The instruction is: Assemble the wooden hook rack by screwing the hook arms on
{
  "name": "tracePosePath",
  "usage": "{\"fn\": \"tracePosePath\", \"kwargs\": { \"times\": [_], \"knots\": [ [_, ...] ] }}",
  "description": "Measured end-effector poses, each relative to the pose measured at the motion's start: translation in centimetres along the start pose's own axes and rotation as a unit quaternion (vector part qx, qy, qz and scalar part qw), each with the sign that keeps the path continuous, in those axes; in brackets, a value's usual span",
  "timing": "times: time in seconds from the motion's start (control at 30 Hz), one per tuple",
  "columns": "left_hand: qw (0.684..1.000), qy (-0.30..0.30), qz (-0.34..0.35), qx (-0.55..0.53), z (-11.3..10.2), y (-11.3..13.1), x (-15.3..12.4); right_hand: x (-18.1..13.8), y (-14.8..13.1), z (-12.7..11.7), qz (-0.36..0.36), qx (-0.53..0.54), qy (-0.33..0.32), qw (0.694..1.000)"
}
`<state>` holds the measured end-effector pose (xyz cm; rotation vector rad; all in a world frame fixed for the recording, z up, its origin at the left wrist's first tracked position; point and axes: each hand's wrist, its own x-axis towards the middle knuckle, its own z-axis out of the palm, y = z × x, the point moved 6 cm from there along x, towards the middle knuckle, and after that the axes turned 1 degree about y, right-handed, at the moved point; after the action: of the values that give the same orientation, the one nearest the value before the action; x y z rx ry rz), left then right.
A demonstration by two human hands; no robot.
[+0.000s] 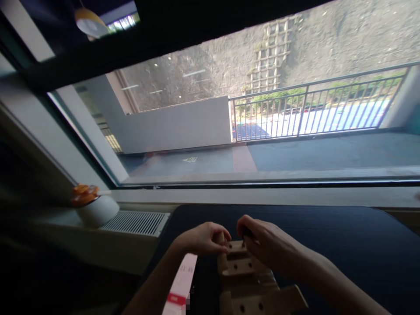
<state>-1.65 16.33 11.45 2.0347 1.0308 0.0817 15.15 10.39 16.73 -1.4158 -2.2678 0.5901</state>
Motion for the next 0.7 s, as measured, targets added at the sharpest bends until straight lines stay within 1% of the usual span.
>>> {"fn": "tracePosePath", "kwargs": {
  "times": [0.13,0.27,0.37,0.47,0.53,0.6,0.7],
  "knots": [
    [0.998,0.048,0.036,0.002,-0.1,0.3,-0.2,-0.2,0.1,-0.4,-0.032,-0.023,0.026,0.999],
    [0.995,0.079,0.058,0.032,-0.2,1.0,-0.9,0.3,0.2,-0.5,-0.064,-0.033,0.018,0.997],
    [0.994,0.079,0.050,0.052,-0.3,1.4,-1.2,0.9,0.3,-0.3,-0.072,-0.087,0.004,0.994],
    [0.994,0.072,0.028,0.073,-0.4,1.4,-1.2,1.5,0.6,-0.2,-0.050,-0.152,0.007,0.987],
    [0.993,0.068,0.020,0.090,-0.4,1.3,-1.2,1.7,0.6,-0.4,-0.037,-0.168,0.010,0.985],
    [0.992,0.067,0.020,0.107,-0.4,1.2,-1.3,1.7,0.3,-0.7,-0.039,-0.175,0.006,0.984],
    [0.990,0.072,0.025,0.120,-0.5,0.9,-1.6,1.4,-0.6,-1.1,-0.062,-0.187,-0.025,0.980]
  ]
}}
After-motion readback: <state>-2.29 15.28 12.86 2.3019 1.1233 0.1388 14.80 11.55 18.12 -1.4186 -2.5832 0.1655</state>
